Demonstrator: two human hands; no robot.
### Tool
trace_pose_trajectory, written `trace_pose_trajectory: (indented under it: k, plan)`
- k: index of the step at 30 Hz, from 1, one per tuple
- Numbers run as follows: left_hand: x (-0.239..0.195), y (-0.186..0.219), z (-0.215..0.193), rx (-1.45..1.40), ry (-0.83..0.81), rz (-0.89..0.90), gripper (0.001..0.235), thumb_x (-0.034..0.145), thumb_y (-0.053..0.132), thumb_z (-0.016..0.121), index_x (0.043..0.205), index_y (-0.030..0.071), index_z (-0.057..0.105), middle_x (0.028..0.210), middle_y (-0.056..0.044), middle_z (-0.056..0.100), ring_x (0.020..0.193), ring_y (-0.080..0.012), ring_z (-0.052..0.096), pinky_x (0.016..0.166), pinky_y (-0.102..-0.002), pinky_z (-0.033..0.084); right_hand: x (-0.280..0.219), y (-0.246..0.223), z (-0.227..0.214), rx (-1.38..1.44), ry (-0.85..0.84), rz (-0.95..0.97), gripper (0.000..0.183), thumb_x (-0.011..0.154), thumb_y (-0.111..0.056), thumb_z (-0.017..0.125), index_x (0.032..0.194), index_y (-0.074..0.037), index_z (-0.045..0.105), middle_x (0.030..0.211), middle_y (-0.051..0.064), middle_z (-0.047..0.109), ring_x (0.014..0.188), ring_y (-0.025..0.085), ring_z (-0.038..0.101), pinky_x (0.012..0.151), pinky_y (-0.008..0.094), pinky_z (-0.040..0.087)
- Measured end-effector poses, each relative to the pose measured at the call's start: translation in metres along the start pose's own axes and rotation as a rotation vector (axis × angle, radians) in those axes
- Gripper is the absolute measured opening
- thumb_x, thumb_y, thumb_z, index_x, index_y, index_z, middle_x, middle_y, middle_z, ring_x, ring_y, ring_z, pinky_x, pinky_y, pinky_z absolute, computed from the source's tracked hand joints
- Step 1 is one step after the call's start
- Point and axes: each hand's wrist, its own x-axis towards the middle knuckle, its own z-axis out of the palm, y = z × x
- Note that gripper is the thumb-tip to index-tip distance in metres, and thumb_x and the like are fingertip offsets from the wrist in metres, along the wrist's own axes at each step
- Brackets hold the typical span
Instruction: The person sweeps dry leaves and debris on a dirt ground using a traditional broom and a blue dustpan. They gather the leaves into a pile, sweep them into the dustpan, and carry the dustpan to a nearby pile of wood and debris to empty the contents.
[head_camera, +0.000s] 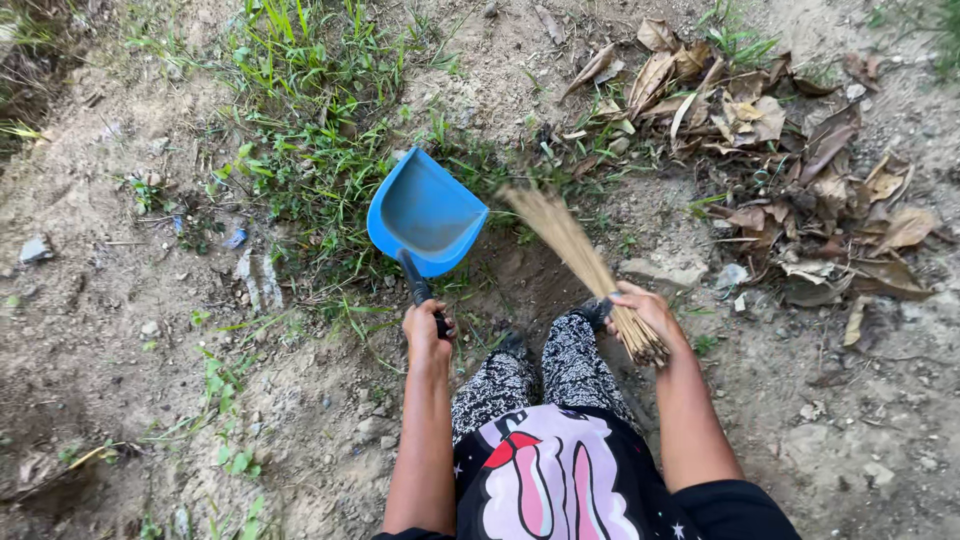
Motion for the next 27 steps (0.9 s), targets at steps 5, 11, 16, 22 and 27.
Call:
trace_pose_trajectory:
  k: [5, 11, 16, 22, 27]
  plan:
    - [0.005, 0.001, -0.017, -0.02, -0.032, -0.059, 0.021, 0.08, 0.002, 0.06, 0.091, 0.008, 0.043, 0.07, -0.005, 0.047, 0.05, -0.0166, 0.048, 0.041, -0.032, 0.034, 0.004, 0.025, -0.032, 0.064, 0.314, -0.257, 0.057, 0.089, -0.006, 0.067, 0.144, -0.003, 0.052, 0.085, 0.019, 0.067, 0.059, 0.029, 0.066, 0.047, 0.039, 0.057]
    - [0.019, -0.01, -0.017, -0.039, -0.063, -0.125, 0.016, 0.081, 0.003, 0.061, 0.09, 0.004, 0.049, 0.069, -0.006, 0.046, 0.049, -0.0157, 0.047, 0.041, -0.03, 0.033, -0.073, -0.02, -0.023, -0.299, 0.531, -0.385, 0.046, 0.097, -0.013, 0.065, 0.141, 0.0, 0.059, 0.097, 0.015, 0.07, 0.072, 0.021, 0.069, 0.055, 0.032, 0.059]
    - [0.023, -0.011, 0.005, -0.014, -0.13, -0.171, 0.017, 0.08, 0.002, 0.063, 0.088, 0.004, 0.047, 0.065, -0.006, 0.046, 0.049, -0.0158, 0.047, 0.039, -0.03, 0.033, -0.127, -0.027, 0.008, 0.025, 0.371, -0.184, 0.063, 0.093, -0.019, 0.062, 0.154, -0.014, 0.045, 0.089, 0.017, 0.064, 0.059, 0.02, 0.059, 0.044, 0.029, 0.053]
    - [0.009, -0.009, 0.026, 0.079, -0.149, -0.164, 0.015, 0.08, 0.003, 0.06, 0.088, 0.004, 0.047, 0.065, -0.006, 0.045, 0.048, -0.0159, 0.045, 0.039, -0.03, 0.032, -0.022, 0.01, 0.023, 0.088, 0.185, -0.136, 0.062, 0.09, -0.013, 0.062, 0.151, -0.008, 0.047, 0.097, 0.02, 0.068, 0.057, 0.021, 0.064, 0.044, 0.031, 0.056]
    - [-0.003, -0.014, 0.028, 0.117, -0.248, -0.116, 0.013, 0.082, 0.007, 0.058, 0.092, 0.002, 0.051, 0.069, -0.006, 0.046, 0.049, -0.0152, 0.047, 0.04, -0.03, 0.034, -0.005, 0.022, -0.033, 0.157, 0.395, -0.203, 0.066, 0.089, -0.008, 0.067, 0.15, -0.003, 0.044, 0.098, 0.028, 0.067, 0.059, 0.027, 0.066, 0.045, 0.037, 0.056]
